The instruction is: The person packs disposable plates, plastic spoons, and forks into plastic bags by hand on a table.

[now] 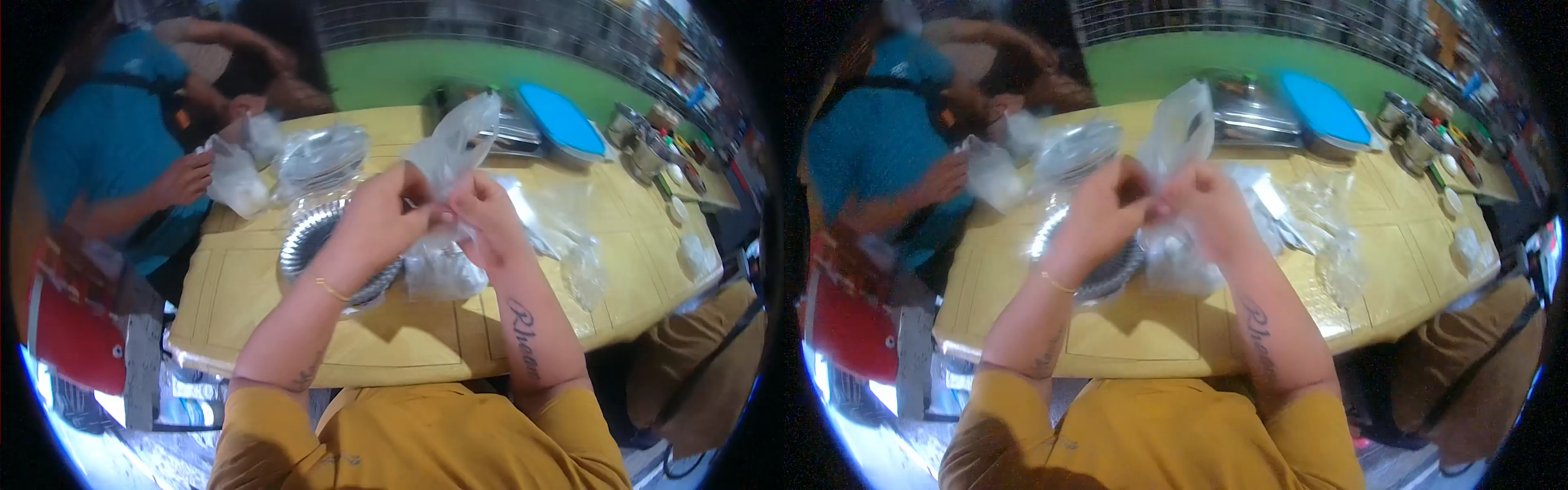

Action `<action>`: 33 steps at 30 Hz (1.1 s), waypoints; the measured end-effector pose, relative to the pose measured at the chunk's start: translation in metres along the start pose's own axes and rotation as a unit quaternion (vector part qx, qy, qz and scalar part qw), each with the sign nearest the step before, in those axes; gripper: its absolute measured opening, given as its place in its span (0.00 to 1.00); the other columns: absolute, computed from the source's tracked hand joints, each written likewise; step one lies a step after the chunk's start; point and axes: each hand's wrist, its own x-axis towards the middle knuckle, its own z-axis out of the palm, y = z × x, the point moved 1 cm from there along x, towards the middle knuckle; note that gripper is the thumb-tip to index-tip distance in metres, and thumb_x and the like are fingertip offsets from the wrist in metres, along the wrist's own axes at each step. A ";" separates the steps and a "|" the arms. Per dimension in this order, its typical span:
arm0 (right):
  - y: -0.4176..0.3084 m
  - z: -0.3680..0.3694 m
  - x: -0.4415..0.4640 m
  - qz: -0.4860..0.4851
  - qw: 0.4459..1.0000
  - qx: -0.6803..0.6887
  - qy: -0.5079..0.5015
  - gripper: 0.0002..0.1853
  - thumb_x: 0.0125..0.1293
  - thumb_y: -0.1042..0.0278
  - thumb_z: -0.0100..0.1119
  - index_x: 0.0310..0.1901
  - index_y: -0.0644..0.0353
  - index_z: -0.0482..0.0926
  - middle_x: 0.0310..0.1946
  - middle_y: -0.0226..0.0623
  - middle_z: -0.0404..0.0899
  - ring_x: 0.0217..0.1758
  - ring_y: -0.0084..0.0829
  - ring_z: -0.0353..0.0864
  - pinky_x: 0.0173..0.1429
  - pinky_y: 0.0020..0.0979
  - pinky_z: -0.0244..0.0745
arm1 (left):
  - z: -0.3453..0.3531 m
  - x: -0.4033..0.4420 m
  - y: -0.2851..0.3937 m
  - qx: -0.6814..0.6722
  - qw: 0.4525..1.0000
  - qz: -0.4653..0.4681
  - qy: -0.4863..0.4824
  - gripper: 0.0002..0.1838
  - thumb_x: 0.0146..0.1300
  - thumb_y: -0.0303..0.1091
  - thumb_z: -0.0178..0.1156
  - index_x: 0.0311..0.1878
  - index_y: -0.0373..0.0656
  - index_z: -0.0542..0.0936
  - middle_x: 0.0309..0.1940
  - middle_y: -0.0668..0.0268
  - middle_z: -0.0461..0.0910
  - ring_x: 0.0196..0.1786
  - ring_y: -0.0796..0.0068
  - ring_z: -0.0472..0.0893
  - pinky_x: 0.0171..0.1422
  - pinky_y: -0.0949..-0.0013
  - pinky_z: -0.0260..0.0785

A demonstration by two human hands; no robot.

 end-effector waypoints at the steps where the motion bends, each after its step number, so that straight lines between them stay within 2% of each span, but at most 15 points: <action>1: 0.003 0.008 -0.004 0.037 0.999 0.026 0.009 0.09 0.64 0.67 0.66 0.30 0.58 0.76 0.34 0.33 0.83 0.32 0.24 0.80 0.41 0.29 0.75 | 0.006 0.000 -0.011 -0.050 0.998 0.031 0.016 0.12 0.55 0.28 0.71 0.38 0.38 0.77 0.32 0.67 0.79 0.36 0.79 0.76 0.43 0.72 0.71; 3: -0.016 0.016 -0.008 0.101 0.995 -0.024 -0.001 0.10 0.63 0.71 0.66 0.27 0.58 0.74 0.31 0.33 0.82 0.30 0.24 0.78 0.39 0.28 0.75 | 0.007 -0.001 -0.024 -0.094 0.992 0.077 0.042 0.10 0.57 0.25 0.69 0.38 0.37 0.77 0.31 0.67 0.78 0.36 0.79 0.76 0.43 0.73 0.71; 6: -0.006 -0.002 0.004 0.047 0.989 -0.140 0.030 0.13 0.62 0.74 0.66 0.24 0.57 0.72 0.30 0.34 0.82 0.29 0.24 0.79 0.37 0.27 0.77 | -0.002 -0.005 -0.023 -0.068 0.990 0.080 0.091 0.08 0.58 0.22 0.67 0.36 0.38 0.76 0.29 0.67 0.76 0.34 0.80 0.75 0.41 0.73 0.70; 10: -0.016 -0.006 0.005 -0.003 0.959 -0.173 0.226 0.11 0.62 0.76 0.64 0.24 0.58 0.73 0.27 0.33 0.80 0.27 0.24 0.79 0.34 0.29 0.79 | -0.015 -0.011 -0.021 -0.018 0.979 0.064 0.191 0.08 0.57 0.23 0.66 0.32 0.39 0.75 0.26 0.68 0.75 0.30 0.80 0.73 0.38 0.73 0.69; 14: -0.021 -0.021 0.010 0.085 0.957 0.217 0.170 0.06 0.67 0.70 0.57 0.43 0.62 0.75 0.38 0.35 0.79 0.43 0.32 0.82 0.44 0.35 0.82 | -0.024 -0.008 -0.052 0.016 0.967 0.039 0.251 0.10 0.54 0.25 0.69 0.30 0.40 0.74 0.25 0.68 0.75 0.29 0.80 0.71 0.36 0.73 0.67; 17: -0.027 -0.042 0.006 0.047 0.943 0.329 0.018 0.08 0.67 0.72 0.57 0.46 0.61 0.75 0.37 0.32 0.78 0.40 0.30 0.80 0.43 0.31 0.77 | -0.031 0.006 -0.085 0.048 0.975 -0.021 0.214 0.12 0.52 0.26 0.70 0.34 0.40 0.74 0.28 0.67 0.76 0.31 0.77 0.74 0.39 0.71 0.70; 20: -0.040 -0.021 0.001 -0.083 0.983 0.160 0.040 0.12 0.65 0.76 0.56 0.49 0.59 0.73 0.38 0.30 0.76 0.37 0.26 0.78 0.39 0.26 0.72 | -0.027 0.006 -0.081 0.078 0.981 -0.011 0.179 0.20 0.50 0.28 0.71 0.46 0.41 0.75 0.41 0.61 0.79 0.43 0.68 0.78 0.51 0.65 0.72; 22: -0.047 -0.009 -0.004 -0.102 0.993 0.015 0.053 0.15 0.62 0.79 0.57 0.51 0.58 0.73 0.42 0.31 0.77 0.42 0.26 0.78 0.44 0.26 0.74 | -0.024 -0.007 -0.055 0.141 0.962 0.134 0.192 0.33 0.48 0.29 0.71 0.60 0.42 0.70 0.55 0.55 0.75 0.57 0.57 0.75 0.64 0.59 0.68; 24: -0.050 0.011 -0.015 -0.115 0.986 -0.117 0.012 0.18 0.60 0.82 0.58 0.52 0.57 0.73 0.45 0.32 0.77 0.46 0.26 0.78 0.47 0.26 0.74 | -0.016 -0.021 -0.019 0.147 0.950 0.201 0.186 0.40 0.45 0.31 0.72 0.65 0.43 0.67 0.57 0.52 0.72 0.65 0.48 0.67 0.71 0.51 0.59; 27: -0.047 0.050 -0.034 -0.119 0.947 -0.283 -0.096 0.21 0.56 0.85 0.59 0.52 0.56 0.74 0.47 0.33 0.77 0.48 0.27 0.77 0.48 0.26 0.74 | -0.004 -0.028 -0.006 0.157 0.932 0.265 0.191 0.35 0.49 0.27 0.68 0.63 0.44 0.68 0.50 0.54 0.75 0.56 0.54 0.75 0.64 0.54 0.68; 29: -0.047 0.064 -0.041 -0.111 0.911 -0.381 -0.113 0.22 0.54 0.85 0.60 0.51 0.56 0.76 0.47 0.34 0.77 0.48 0.29 0.77 0.49 0.28 0.74 | -0.007 -0.025 -0.019 0.037 0.970 0.154 0.182 0.30 0.52 0.23 0.63 0.62 0.44 0.69 0.45 0.58 0.76 0.48 0.61 0.78 0.57 0.60 0.72; 30: -0.043 0.049 -0.030 -0.222 0.821 -0.525 -0.022 0.22 0.53 0.86 0.58 0.51 0.56 0.76 0.46 0.34 0.77 0.48 0.30 0.77 0.48 0.28 0.73 | -0.016 -0.023 -0.019 -0.208 0.969 0.087 0.106 0.27 0.54 0.19 0.58 0.59 0.44 0.71 0.39 0.63 0.76 0.42 0.69 0.79 0.50 0.66 0.73; 31: -0.036 0.027 -0.017 -0.319 0.693 -0.642 0.074 0.22 0.52 0.86 0.57 0.50 0.56 0.77 0.45 0.35 0.77 0.47 0.32 0.77 0.47 0.28 0.72 | -0.025 -0.021 -0.019 -0.442 0.894 -0.004 0.073 0.24 0.56 0.15 0.53 0.57 0.44 0.73 0.33 0.67 0.76 0.35 0.76 0.79 0.43 0.73 0.74; 32: -0.032 0.010 -0.009 -0.310 0.721 -0.598 0.163 0.23 0.51 0.88 0.54 0.49 0.58 0.77 0.42 0.36 0.78 0.46 0.35 0.77 0.47 0.31 0.73 | -0.042 -0.027 -0.023 -0.500 0.865 0.015 -0.036 0.18 0.58 0.14 0.53 0.50 0.43 0.79 0.31 0.71 0.77 0.37 0.78 0.77 0.44 0.73 0.72; 33: -0.031 -0.013 -0.002 -0.244 0.768 -0.545 0.229 0.24 0.50 0.91 0.49 0.48 0.60 0.77 0.41 0.35 0.79 0.42 0.33 0.78 0.46 0.31 0.73 | -0.045 -0.031 -0.022 -0.429 0.894 0.121 -0.040 0.16 0.59 0.16 0.55 0.47 0.43 0.81 0.30 0.71 0.77 0.37 0.78 0.77 0.44 0.72 0.72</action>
